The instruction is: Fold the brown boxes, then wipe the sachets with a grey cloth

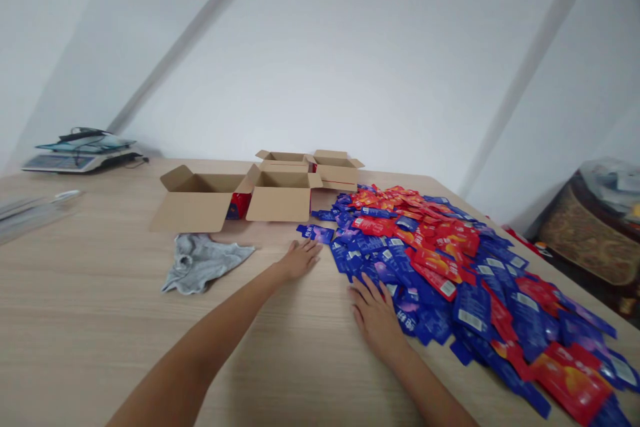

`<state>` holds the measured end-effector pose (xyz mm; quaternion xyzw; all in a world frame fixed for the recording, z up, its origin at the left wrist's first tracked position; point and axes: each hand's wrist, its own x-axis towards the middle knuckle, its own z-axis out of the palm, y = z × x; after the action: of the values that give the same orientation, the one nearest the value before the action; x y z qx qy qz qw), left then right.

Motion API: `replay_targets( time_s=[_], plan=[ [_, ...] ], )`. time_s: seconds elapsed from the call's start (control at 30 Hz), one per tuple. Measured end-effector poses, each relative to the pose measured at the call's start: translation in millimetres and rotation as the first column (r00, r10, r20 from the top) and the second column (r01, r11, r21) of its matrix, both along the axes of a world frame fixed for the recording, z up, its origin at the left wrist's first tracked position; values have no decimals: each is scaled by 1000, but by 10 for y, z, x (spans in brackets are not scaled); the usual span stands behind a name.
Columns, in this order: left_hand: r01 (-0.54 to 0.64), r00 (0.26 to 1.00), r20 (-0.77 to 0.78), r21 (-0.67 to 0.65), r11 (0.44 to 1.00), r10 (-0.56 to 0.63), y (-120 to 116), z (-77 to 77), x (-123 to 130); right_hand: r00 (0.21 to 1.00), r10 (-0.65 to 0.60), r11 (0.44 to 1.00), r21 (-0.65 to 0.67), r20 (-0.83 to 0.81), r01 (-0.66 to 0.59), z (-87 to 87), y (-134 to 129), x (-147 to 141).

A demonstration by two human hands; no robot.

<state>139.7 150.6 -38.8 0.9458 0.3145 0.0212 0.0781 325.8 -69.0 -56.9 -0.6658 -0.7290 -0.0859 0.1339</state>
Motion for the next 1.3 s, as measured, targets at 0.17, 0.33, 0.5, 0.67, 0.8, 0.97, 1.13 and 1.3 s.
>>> replay_targets(
  time_s=[0.17,0.33,0.5,0.67,0.8,0.97,1.13,1.3],
  plan=[
    [46,996,77,56,997,-50,-267,-9,-691,1000,-9,999,39,-6,9,-2,-44,-23],
    [-558,829,223,279,782,512,-130,1,-1462,994,105,990,96,-24,-102,174,102,-189],
    [-752,651,141,254,608,746,-20,-93,-1953,994,91,996,33,-57,-89,382,851,-460],
    [-641,761,101,274,717,641,-265,-244,-1885,998,-52,978,-205,-26,45,367,1672,-540],
    [-555,831,134,266,788,540,-563,-268,-1705,997,-77,946,-318,-7,71,232,1857,-639],
    [-495,869,150,239,836,472,-875,-227,-1566,1000,4,972,-234,-6,-5,15,1542,-900],
    [-434,901,139,229,872,412,-1149,-192,-1404,999,50,978,-201,0,-49,61,1219,-939],
    [-349,935,151,257,901,319,-1328,-177,-1243,998,58,982,-180,1,-57,385,1362,-756]
  ],
)
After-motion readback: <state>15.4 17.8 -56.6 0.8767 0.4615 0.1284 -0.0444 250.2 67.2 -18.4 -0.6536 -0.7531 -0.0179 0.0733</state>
